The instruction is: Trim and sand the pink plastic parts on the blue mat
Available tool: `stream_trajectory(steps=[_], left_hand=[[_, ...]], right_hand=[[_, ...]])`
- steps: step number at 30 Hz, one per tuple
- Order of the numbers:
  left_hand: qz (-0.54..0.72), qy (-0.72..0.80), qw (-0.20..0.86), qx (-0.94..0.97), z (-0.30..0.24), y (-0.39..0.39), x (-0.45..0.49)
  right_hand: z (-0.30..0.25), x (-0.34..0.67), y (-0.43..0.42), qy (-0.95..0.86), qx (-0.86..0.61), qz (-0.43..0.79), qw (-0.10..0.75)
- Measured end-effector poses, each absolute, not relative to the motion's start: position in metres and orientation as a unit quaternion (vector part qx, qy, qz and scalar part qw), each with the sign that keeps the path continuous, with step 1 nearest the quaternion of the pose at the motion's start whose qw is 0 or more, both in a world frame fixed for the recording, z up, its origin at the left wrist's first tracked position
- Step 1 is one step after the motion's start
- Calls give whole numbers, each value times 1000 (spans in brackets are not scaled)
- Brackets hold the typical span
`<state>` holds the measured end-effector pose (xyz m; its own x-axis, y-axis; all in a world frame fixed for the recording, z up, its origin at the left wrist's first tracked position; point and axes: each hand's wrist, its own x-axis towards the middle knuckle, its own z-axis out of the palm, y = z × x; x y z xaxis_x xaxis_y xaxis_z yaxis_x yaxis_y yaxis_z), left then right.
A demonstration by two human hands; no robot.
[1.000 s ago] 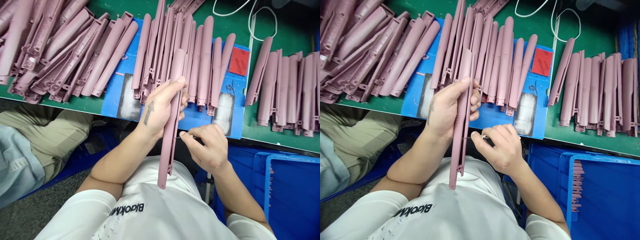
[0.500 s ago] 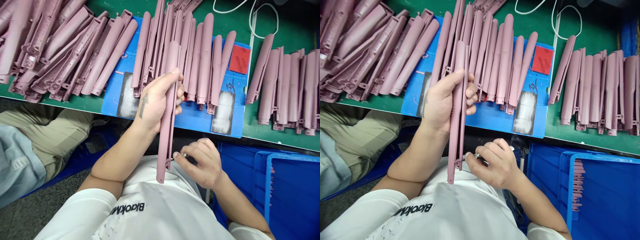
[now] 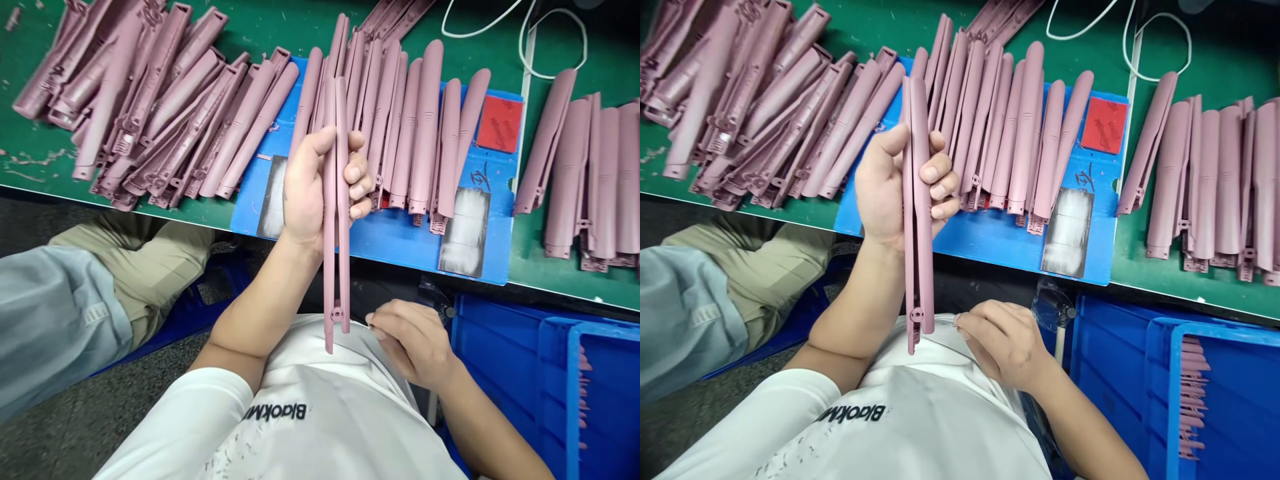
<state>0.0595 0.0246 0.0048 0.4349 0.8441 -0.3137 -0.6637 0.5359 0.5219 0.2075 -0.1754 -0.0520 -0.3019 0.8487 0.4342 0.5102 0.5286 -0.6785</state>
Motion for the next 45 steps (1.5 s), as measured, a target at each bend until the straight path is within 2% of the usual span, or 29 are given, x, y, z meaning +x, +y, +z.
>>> stream_trajectory(steps=[4,10,14,22,34,39,45], left_hand=[[452,274,832,167,3,23,59],[459,263,832,167,-1,20,63],[471,234,831,180,-5,18,65],[488,267,811,182,-6,19,63],[526,206,794,225,-10,11,61],[525,250,772,255,-9,10,63],[581,312,710,245,-12,14,65]], right_hand=[[-50,202,-171,-742,-466,257,409],[-46,184,-163,-586,-507,449,444],[-44,172,-159,-514,-507,523,454],[-38,168,-156,-495,-534,504,464],[-40,166,-147,-478,-560,502,454],[-42,167,-150,-520,-586,431,448],[-47,167,-151,-669,-592,128,430]])
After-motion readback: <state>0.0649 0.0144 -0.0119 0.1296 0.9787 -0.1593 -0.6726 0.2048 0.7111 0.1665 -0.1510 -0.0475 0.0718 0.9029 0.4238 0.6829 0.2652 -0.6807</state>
